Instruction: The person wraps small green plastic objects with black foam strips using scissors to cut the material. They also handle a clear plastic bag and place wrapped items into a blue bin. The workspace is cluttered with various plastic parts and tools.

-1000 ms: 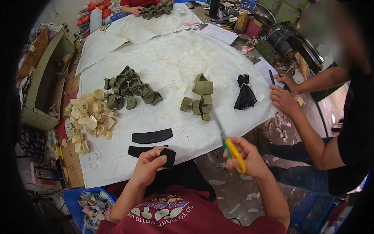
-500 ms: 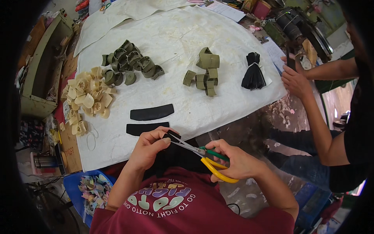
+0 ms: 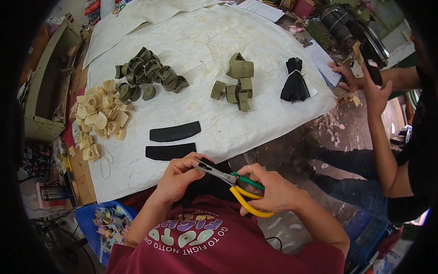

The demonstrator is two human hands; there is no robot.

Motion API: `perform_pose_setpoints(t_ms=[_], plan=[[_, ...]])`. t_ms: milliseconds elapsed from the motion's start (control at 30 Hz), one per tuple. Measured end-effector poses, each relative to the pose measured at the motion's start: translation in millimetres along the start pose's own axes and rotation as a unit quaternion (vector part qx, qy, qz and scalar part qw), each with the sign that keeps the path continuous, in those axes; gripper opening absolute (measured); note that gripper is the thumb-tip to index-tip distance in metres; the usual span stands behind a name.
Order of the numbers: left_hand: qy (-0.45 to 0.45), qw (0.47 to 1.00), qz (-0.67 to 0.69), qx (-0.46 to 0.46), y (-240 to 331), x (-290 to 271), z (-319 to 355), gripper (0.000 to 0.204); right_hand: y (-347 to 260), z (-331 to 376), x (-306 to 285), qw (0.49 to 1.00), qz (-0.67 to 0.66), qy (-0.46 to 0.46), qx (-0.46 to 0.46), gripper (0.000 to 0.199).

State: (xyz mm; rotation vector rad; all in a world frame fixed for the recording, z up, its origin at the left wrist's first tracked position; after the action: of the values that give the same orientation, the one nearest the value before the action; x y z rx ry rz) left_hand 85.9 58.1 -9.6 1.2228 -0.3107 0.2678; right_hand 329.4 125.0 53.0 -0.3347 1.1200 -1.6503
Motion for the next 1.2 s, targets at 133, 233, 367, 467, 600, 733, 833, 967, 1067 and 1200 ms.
perform_pose_setpoints(t_ms=[133,233,367,467,600,733,833,967,1067,1200], plan=[[0.004,1.0,-0.007,-0.009,-2.6,3.0,-0.4,0.011,6.7,3.5,1.5,0.999,-0.005,0.022,-0.023,0.064],[-0.004,1.0,0.003,-0.023,-6.1,5.4,-0.7,0.011,21.5,8.1,7.0,0.998,-0.042,0.033,-0.028,0.055],[-0.017,0.997,-0.006,-0.072,-18.7,7.1,-0.3,0.01,28.4,15.5,12.1,0.998,-0.055,0.038,-0.003,0.047],[-0.029,0.993,-0.026,-0.115,-33.8,4.4,-1.0,0.004,50.3,24.0,23.2,0.995,-0.085,0.052,0.003,0.047],[-0.044,0.984,0.019,-0.171,-39.6,-2.1,5.2,0.014,79.5,35.4,24.9,0.991,0.009,0.09,0.101,0.05],[-0.096,0.991,0.073,-0.061,-24.6,0.9,4.9,0.031,62.4,18.7,6.6,0.973,0.005,0.229,-0.021,0.048],[-0.116,0.985,-0.032,0.124,-17.5,0.6,0.6,0.052,19.5,-25.7,-24.3,0.934,0.188,0.289,-0.096,0.048],[-0.025,0.989,-0.051,0.14,1.7,5.8,8.8,0.074,0.6,-69.1,-37.0,0.825,0.357,0.362,-0.246,0.044],[0.013,0.964,-0.157,0.215,0.1,-7.7,7.9,0.075,-23.2,-76.7,-22.1,0.89,0.18,0.286,-0.306,0.032],[0.014,0.949,-0.206,0.239,6.5,-11.6,3.4,0.068,-31.4,-74.9,16.2,0.964,-0.067,0.102,-0.237,0.022]])
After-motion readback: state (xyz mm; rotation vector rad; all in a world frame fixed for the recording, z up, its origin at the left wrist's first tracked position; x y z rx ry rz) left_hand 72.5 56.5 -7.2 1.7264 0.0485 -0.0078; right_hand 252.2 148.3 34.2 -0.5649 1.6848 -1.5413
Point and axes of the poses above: each hand's wrist, its own z-axis away from the middle knuckle, its own x-axis out of the palm, y = z × x, the point moved 1 cm from there along -z, towards the middle knuckle, and after that the axes turned 1 degree about y, right-handed, at the moved point
